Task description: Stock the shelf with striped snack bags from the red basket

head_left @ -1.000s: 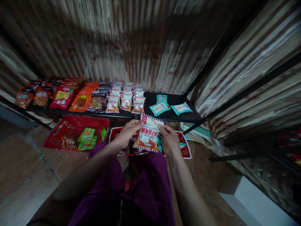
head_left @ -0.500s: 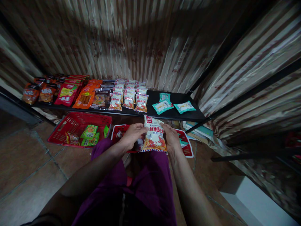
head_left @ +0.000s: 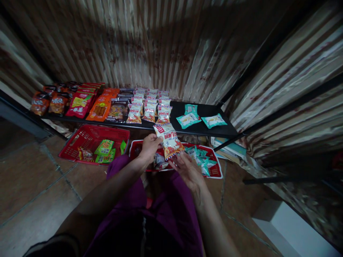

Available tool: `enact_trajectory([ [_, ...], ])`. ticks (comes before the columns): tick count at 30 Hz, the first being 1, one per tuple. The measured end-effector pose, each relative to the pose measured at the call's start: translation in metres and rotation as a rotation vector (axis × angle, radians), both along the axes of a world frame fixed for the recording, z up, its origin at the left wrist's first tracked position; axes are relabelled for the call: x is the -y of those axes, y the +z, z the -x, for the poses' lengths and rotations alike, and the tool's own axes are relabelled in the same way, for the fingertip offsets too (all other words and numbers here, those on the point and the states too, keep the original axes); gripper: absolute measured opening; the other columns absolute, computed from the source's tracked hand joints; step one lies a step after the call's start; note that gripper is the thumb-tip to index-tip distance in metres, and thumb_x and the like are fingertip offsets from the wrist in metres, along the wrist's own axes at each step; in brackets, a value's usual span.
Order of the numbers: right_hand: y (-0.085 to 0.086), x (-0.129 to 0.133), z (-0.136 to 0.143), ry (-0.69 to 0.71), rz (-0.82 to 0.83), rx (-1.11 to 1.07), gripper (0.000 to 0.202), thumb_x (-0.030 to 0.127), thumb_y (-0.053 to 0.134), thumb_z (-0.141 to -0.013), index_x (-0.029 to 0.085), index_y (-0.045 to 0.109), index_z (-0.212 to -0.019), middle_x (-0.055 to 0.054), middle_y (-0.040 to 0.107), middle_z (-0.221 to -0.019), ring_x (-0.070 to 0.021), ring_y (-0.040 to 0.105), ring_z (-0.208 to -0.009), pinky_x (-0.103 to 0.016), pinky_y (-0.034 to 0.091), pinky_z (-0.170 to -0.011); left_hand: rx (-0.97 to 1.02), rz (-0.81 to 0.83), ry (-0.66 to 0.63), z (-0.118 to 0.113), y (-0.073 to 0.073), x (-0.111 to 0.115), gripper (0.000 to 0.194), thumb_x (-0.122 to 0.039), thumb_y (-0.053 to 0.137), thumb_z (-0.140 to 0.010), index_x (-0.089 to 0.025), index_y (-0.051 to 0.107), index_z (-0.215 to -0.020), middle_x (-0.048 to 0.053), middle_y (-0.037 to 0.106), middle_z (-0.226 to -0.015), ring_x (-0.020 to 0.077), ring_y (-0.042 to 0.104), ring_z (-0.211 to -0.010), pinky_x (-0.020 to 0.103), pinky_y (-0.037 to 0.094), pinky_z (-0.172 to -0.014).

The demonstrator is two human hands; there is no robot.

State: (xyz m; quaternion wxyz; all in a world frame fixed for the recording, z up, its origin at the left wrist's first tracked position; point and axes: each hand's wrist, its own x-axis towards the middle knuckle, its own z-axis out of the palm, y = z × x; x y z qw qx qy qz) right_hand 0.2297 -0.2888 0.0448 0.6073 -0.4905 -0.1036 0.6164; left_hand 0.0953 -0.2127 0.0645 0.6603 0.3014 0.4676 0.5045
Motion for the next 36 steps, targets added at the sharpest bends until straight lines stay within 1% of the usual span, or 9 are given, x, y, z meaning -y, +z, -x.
enact_trajectory([
  [5,-0.002,0.000,0.021,-0.044,-0.025,0.025,0.033,0.026,0.088,-0.044,0.021,0.062,-0.063,0.005,0.069,-0.064,-0.0108,0.064,-0.059,-0.024,0.055,-0.064,0.028,0.019,0.023,-0.005,0.000,0.004,0.015,-0.017,0.067,-0.066,-0.016,0.052,-0.064,-0.002,0.061,-0.063,0.0084,0.055,-0.054,0.021,0.045,-0.056],
  [9,0.001,-0.002,0.026,-0.080,-0.076,0.056,0.031,0.023,0.087,-0.045,0.021,0.065,-0.068,0.005,0.069,-0.068,-0.0084,0.063,-0.060,-0.019,0.053,-0.062,0.052,0.062,0.012,-0.002,0.000,0.000,0.015,-0.016,0.066,-0.068,-0.016,0.052,-0.062,-0.003,0.060,-0.061,0.0080,0.054,-0.052,0.020,0.044,-0.055],
  [14,0.000,0.002,0.034,-0.089,-0.115,0.003,0.025,0.022,0.083,-0.050,0.023,0.063,-0.063,0.005,0.069,-0.068,-0.0111,0.064,-0.063,-0.024,0.055,-0.065,0.088,0.177,-0.067,-0.001,-0.008,-0.005,0.021,-0.017,0.070,-0.066,-0.015,0.052,-0.058,-0.002,0.057,-0.053,0.0091,0.053,-0.046,0.022,0.044,-0.052],
  [20,-0.006,0.004,0.033,-0.101,-0.100,-0.047,0.024,0.022,0.083,-0.052,0.023,0.061,-0.061,0.006,0.069,-0.067,-0.0113,0.065,-0.064,-0.026,0.057,-0.069,0.125,0.250,-0.134,-0.004,-0.018,-0.006,0.011,-0.016,0.067,-0.069,-0.014,0.056,-0.065,0.003,0.061,-0.055,0.0118,0.057,-0.050,0.023,0.046,-0.054],
  [24,-0.009,0.003,0.031,-0.168,-0.069,-0.030,0.027,0.020,0.084,-0.049,0.024,0.064,-0.067,0.007,0.068,-0.067,-0.0081,0.063,-0.059,-0.018,0.055,-0.056,0.138,0.223,-0.177,0.001,-0.015,-0.001,0.014,-0.024,0.068,-0.070,-0.014,0.060,-0.074,0.006,0.065,-0.069,0.0143,0.061,-0.061,0.026,0.049,-0.061],
  [27,-0.013,0.003,0.031,-0.216,-0.072,-0.013,0.029,0.020,0.085,-0.046,0.023,0.065,-0.067,0.007,0.067,-0.067,-0.0073,0.062,-0.060,-0.016,0.054,-0.055,0.104,0.194,-0.171,0.003,-0.009,0.009,0.024,-0.027,0.070,-0.070,-0.015,0.060,-0.088,0.009,0.065,-0.087,0.0152,0.063,-0.072,0.026,0.049,-0.066],
  [31,-0.022,0.004,0.031,-0.245,-0.122,0.122,0.028,0.025,0.083,-0.052,0.022,0.066,-0.074,0.005,0.068,-0.075,-0.0100,0.063,-0.064,-0.021,0.056,-0.057,-0.026,0.078,-0.082,-0.001,0.001,0.020,0.049,-0.021,0.070,-0.069,-0.023,0.051,-0.115,0.010,0.053,-0.122,0.0153,0.059,-0.095,0.025,0.048,-0.075],
  [33,-0.027,0.004,0.028,-0.196,-0.162,0.228,0.030,0.029,0.081,-0.056,0.022,0.067,-0.081,0.003,0.069,-0.080,-0.0115,0.063,-0.064,-0.024,0.056,-0.056,-0.077,-0.003,-0.120,-0.004,0.006,0.020,0.046,-0.020,0.069,-0.071,-0.023,0.054,-0.114,0.010,0.051,-0.124,0.0168,0.058,-0.098,0.025,0.047,-0.077],
  [36,-0.033,0.004,0.022,-0.121,-0.192,0.358,0.033,0.032,0.079,-0.058,0.023,0.067,-0.088,0.003,0.070,-0.081,-0.0125,0.061,-0.060,-0.026,0.055,-0.054,-0.069,-0.072,-0.198,-0.008,0.012,0.016,0.030,-0.020,0.065,-0.073,-0.020,0.061,-0.103,0.008,0.061,-0.106,0.0158,0.060,-0.089,0.025,0.047,-0.075],
])
